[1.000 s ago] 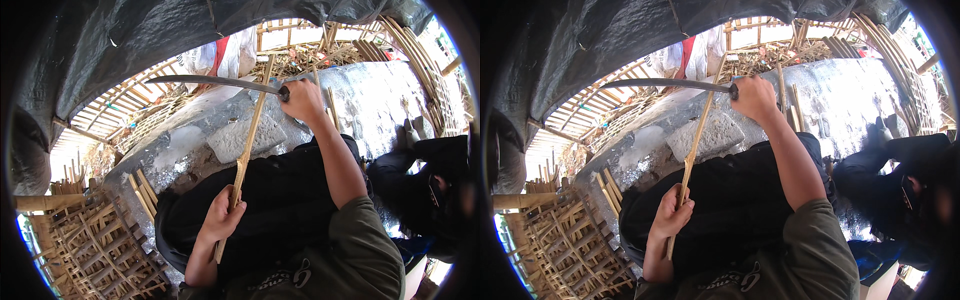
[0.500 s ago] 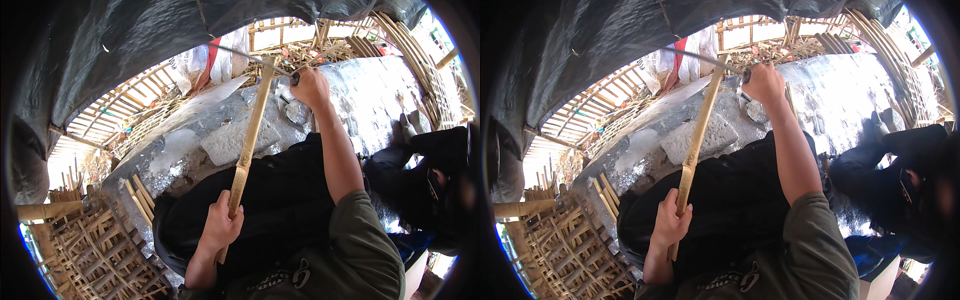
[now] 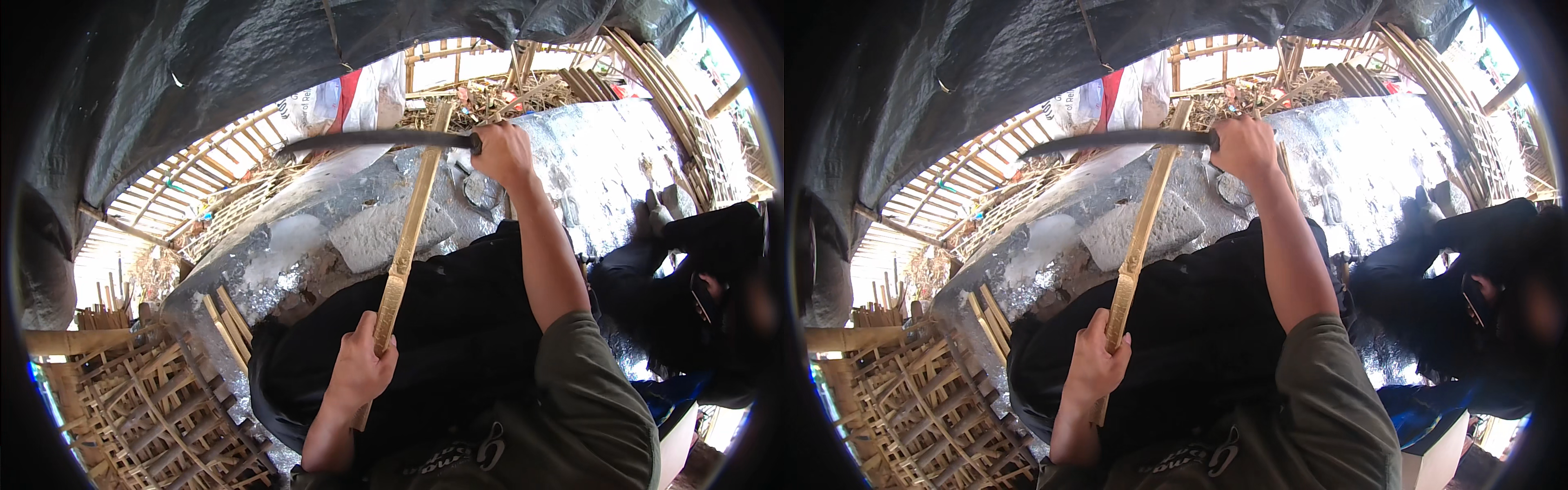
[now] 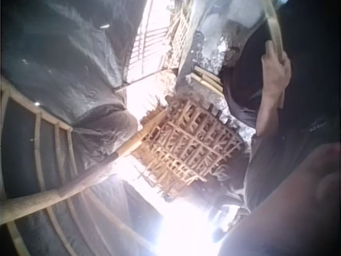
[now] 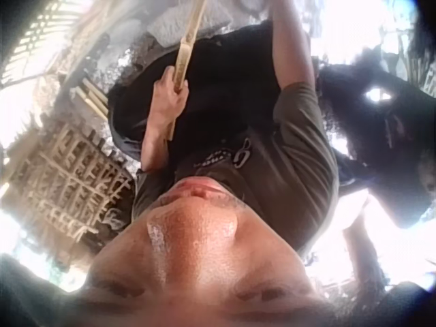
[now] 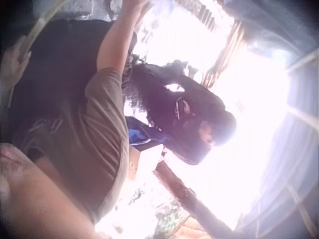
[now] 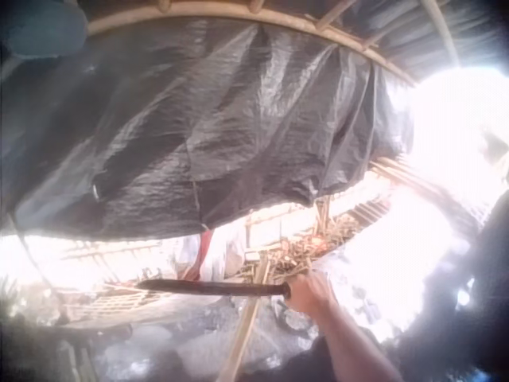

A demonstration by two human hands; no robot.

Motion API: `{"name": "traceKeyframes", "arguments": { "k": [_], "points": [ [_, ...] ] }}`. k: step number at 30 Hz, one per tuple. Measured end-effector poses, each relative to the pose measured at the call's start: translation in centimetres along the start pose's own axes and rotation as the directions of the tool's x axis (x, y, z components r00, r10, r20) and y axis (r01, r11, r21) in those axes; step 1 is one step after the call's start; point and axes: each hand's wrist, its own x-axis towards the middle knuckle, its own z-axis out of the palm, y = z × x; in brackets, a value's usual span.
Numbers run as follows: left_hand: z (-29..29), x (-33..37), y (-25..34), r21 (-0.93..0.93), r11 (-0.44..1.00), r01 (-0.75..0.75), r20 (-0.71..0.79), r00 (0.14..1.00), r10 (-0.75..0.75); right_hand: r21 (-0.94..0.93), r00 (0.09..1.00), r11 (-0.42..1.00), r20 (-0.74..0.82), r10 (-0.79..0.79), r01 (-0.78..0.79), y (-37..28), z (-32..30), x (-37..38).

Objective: The person uses a machete to shave and smooth a thin bamboo strip while seated. They repeatedly draw the blade along the strip, rotate it to work different sides, and inspect the edges by hand.

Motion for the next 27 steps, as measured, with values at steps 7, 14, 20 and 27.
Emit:
{"name": "traceKeyframes", "arguments": {
  "k": [7, 14, 20, 27],
  "points": [
    [-0.4, -0.6, 0.4, -0.01, 0.999, -0.052, 0.059, 0.997, 0.053, -0.065, 0.93, 0.93, -0.093, 0.355, -0.361, 2.4, -0.3, 0.4],
    [-0.7, 0.2, -0.8, -0.035, 0.999, -0.034, -0.074, 0.997, 0.031, 0.104, 0.936, 0.933, -0.043, 0.349, -0.344, 1.6, 1.6, 0.7],
    [-0.1, 0.8, -1.5, -0.179, 0.978, -0.104, -0.112, 0.99, 0.085, 0.147, 0.889, 0.877, 0.06, 0.454, -0.458, 1.7, 3.1, 1.6],
    [-0.2, 1.0, -1.9, -0.598, 0.781, 0.177, 0.092, 0.984, -0.153, 0.412, 0.928, 0.847, -0.01, 0.372, -0.336, 0.7, 3.3, 0.8]
  ]
}}
